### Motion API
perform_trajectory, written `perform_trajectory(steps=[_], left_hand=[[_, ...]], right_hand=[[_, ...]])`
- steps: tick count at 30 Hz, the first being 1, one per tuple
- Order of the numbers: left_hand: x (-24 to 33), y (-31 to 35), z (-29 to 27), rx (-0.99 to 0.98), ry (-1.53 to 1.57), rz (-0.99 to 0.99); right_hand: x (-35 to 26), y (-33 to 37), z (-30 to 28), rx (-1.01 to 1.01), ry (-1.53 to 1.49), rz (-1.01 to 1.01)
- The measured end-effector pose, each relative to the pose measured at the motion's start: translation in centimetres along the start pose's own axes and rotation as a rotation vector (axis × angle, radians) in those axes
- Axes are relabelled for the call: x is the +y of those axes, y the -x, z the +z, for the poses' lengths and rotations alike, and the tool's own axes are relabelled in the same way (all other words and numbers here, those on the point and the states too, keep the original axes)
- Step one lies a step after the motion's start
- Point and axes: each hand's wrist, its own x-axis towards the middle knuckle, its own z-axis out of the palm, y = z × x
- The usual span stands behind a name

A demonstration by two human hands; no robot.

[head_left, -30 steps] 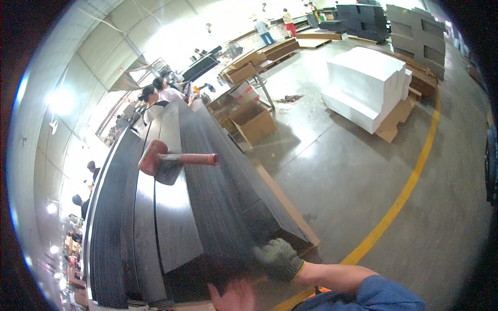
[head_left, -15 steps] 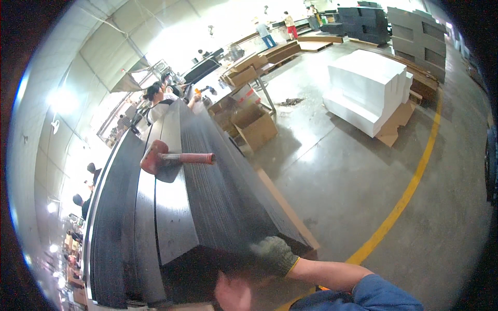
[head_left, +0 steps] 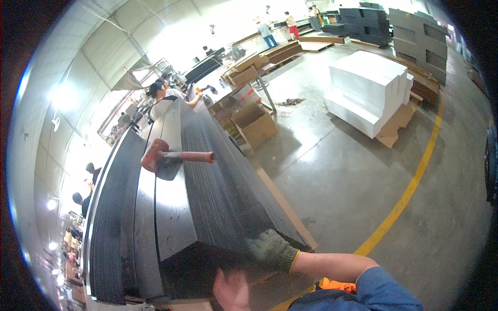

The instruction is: The person cleans the edges and corners of stacked black wood panels using a small scraping tool while wearing gloves, occasionally tapping the panels with a mallet.

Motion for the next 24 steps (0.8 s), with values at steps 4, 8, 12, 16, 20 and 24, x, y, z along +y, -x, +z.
perform_trajectory(steps=[4, 8, 12, 16, 20, 24], left_hand=[[-0.7, -2.7, -3.3, -0.138, 0.090, -0.013], [-0.3, -1.3, -0.9, -0.084, 0.111, 0.005], [0.1, -0.9, 0.6, 0.031, 0.152, -0.012], [0.2, -1.7, 0.7, -0.063, 0.089, 0.015], [-0.1, -3.6, 2.2, -0.019, 0.064, -0.002], [-0.4, -4.7, 4.2, -0.144, 0.063, 0.100]], right_hand=[[0.6, -0.1, 0.9, -0.095, 0.000, 0.029], [0.6, 0.1, 1.6, 0.012, 0.012, 0.034], [0.0, -0.4, 1.1, -0.023, -0.024, 0.095], [0.0, -1.4, 0.2, -0.109, 0.027, 0.111], [0.5, -2.8, 0.6, -0.157, 0.026, 0.168], [0.6, -4.9, -0.5, -0.259, -0.016, 0.241]])
